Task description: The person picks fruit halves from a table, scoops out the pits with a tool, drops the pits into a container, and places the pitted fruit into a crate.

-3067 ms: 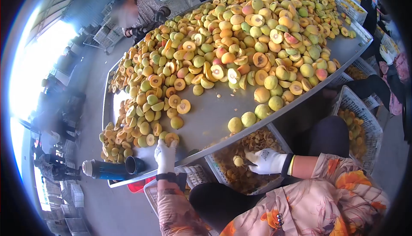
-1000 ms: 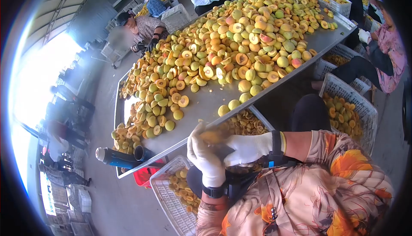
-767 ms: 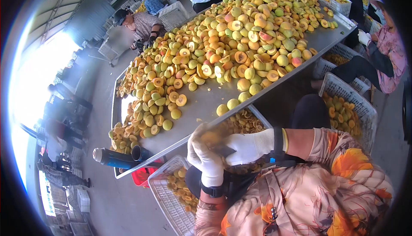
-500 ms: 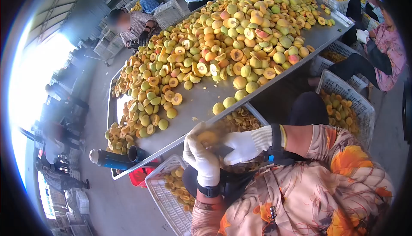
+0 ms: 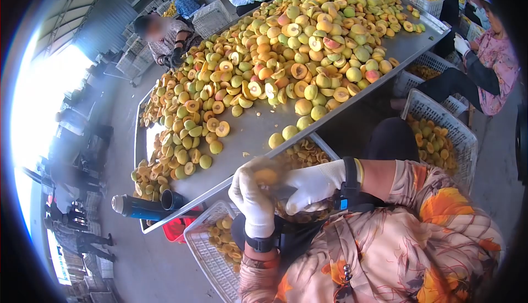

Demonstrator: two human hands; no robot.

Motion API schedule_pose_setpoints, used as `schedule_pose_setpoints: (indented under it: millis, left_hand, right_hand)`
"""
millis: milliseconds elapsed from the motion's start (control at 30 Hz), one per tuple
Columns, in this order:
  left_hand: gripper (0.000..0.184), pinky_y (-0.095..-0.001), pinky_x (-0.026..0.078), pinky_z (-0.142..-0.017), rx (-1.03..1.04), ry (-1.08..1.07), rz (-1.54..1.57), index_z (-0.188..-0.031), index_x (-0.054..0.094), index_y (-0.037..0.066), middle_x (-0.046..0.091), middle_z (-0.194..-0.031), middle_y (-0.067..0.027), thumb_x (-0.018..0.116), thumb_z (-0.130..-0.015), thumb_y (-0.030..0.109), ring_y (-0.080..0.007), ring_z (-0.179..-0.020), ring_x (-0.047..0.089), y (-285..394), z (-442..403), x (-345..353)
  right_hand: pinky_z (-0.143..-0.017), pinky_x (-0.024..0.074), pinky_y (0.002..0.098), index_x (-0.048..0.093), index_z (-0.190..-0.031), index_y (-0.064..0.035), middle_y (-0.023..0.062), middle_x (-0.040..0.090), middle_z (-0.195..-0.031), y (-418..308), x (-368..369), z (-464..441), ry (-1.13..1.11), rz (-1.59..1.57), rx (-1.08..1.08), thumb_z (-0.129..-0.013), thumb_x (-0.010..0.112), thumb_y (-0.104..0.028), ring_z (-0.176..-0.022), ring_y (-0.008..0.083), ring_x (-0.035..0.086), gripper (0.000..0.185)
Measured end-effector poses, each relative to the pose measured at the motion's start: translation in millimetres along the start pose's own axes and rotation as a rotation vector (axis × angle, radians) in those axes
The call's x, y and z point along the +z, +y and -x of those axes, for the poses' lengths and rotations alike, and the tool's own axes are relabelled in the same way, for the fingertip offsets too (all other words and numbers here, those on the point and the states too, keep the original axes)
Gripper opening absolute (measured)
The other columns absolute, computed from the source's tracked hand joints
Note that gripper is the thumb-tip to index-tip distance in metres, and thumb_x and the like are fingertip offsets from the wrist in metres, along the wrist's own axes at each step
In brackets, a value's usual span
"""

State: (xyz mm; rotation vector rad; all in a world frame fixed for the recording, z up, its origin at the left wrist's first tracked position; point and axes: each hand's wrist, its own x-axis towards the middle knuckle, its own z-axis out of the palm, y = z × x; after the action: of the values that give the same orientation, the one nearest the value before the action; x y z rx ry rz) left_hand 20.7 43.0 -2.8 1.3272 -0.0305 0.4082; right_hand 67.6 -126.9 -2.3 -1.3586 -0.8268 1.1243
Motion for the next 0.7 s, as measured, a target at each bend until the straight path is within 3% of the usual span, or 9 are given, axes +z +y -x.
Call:
schedule_pose_setpoints:
  millis: [67,300,400,433,467,500,633,700]
  left_hand:
    - [0.051,-0.0391,0.06,-0.072,-0.08,0.081,0.135,-0.109,0.066,-0.006,0.071,-0.089,-0.0189,0.059,-0.103,0.044,-0.0275,-0.076,0.07,-0.6,2.2,7.4]
    - [0.047,-0.0361,0.058,-0.071,0.229,-0.251,-0.322,-0.109,0.065,-0.005,0.071,-0.09,-0.019,0.055,-0.105,0.041,-0.025,-0.074,0.069,4.9,-7.9,-11.7]
    - [0.048,-0.0361,0.058,-0.07,0.147,-0.009,-0.081,-0.109,0.064,-0.005,0.071,-0.089,-0.0187,0.053,-0.106,0.042,-0.0248,-0.073,0.068,-1.4,2.9,12.7]
    - [0.049,-0.0359,0.057,-0.068,0.03,0.039,0.014,-0.108,0.064,-0.004,0.071,-0.087,-0.0186,0.051,-0.107,0.043,-0.0252,-0.072,0.068,2.0,4.6,17.7]
    - [0.05,-0.0361,0.057,-0.068,0.029,0.013,-0.006,-0.107,0.064,-0.004,0.07,-0.086,-0.0188,0.051,-0.107,0.044,-0.0251,-0.071,0.067,4.3,3.7,20.2]
    - [0.051,-0.0363,0.056,-0.068,0.026,-0.011,-0.026,-0.107,0.064,-0.004,0.07,-0.086,-0.0189,0.05,-0.107,0.045,-0.0251,-0.071,0.067,6.7,3.8,22.2]
    - [0.053,-0.0362,0.056,-0.072,0.067,-0.119,-0.05,-0.105,0.065,-0.002,0.069,-0.083,-0.0189,0.047,-0.107,0.048,-0.025,-0.072,0.066,20.1,3.5,22.3]
    - [0.055,-0.0357,0.055,-0.074,-0.018,-0.127,0.084,-0.106,0.065,-0.003,0.069,-0.082,-0.0173,0.045,-0.108,0.048,-0.0239,-0.074,0.065,17.4,9.9,21.2]
  right_hand:
    - [-0.039,0.0359,0.0252,0.06,-0.099,-0.0053,-0.0001,0.052,-0.061,-10.4,3.0,8.5,-0.007,-0.158,0.028,-0.088,0.062,-0.013,-0.044,0.0094,0.048,0.014]
    - [-0.037,0.032,0.0252,0.058,-0.095,-0.0051,-0.0018,0.046,-0.057,-5.9,0.6,8.7,-0.013,-0.058,0.014,-0.087,0.061,-0.012,-0.041,0.0085,0.042,0.011]
    - [-0.035,0.029,0.0248,0.056,-0.09,-0.0062,-0.002,0.045,-0.056,-11.3,4.5,13.3,-0.106,-0.297,0.051,-0.087,0.061,-0.011,-0.039,0.0079,0.04,0.007]
    - [-0.034,0.0278,0.0247,0.056,-0.088,-0.0064,-0.002,0.044,-0.056,-9.4,6.5,13.8,-0.164,-0.382,0.048,-0.087,0.061,-0.011,-0.039,0.0075,0.039,0.007]
    - [-0.034,0.0266,0.0245,0.055,-0.085,-0.0066,-0.0021,0.043,-0.055,-8.1,9.0,14.9,-0.22,-0.469,0.048,-0.087,0.061,-0.011,-0.038,0.0072,0.037,0.007]
    - [-0.032,0.0239,0.0236,0.052,-0.08,-0.0071,-0.003,0.039,-0.053,-13.5,16.4,18.4,-0.103,-0.445,0.027,-0.087,0.061,-0.012,-0.037,0.0063,0.034,0.012]
    - [-0.032,0.0216,0.0221,0.05,-0.079,-0.0071,-0.0051,0.034,-0.053,-17.3,12.9,22.7,-0.231,-0.61,0.104,-0.086,0.062,-0.014,-0.036,0.0047,0.031,0.015]
    - [-0.031,0.021,0.0216,0.05,-0.079,-0.007,-0.0048,0.034,-0.053,-15.5,12.2,21.4,-0.308,-0.678,0.127,-0.086,0.062,-0.014,-0.036,0.0044,0.031,0.015]
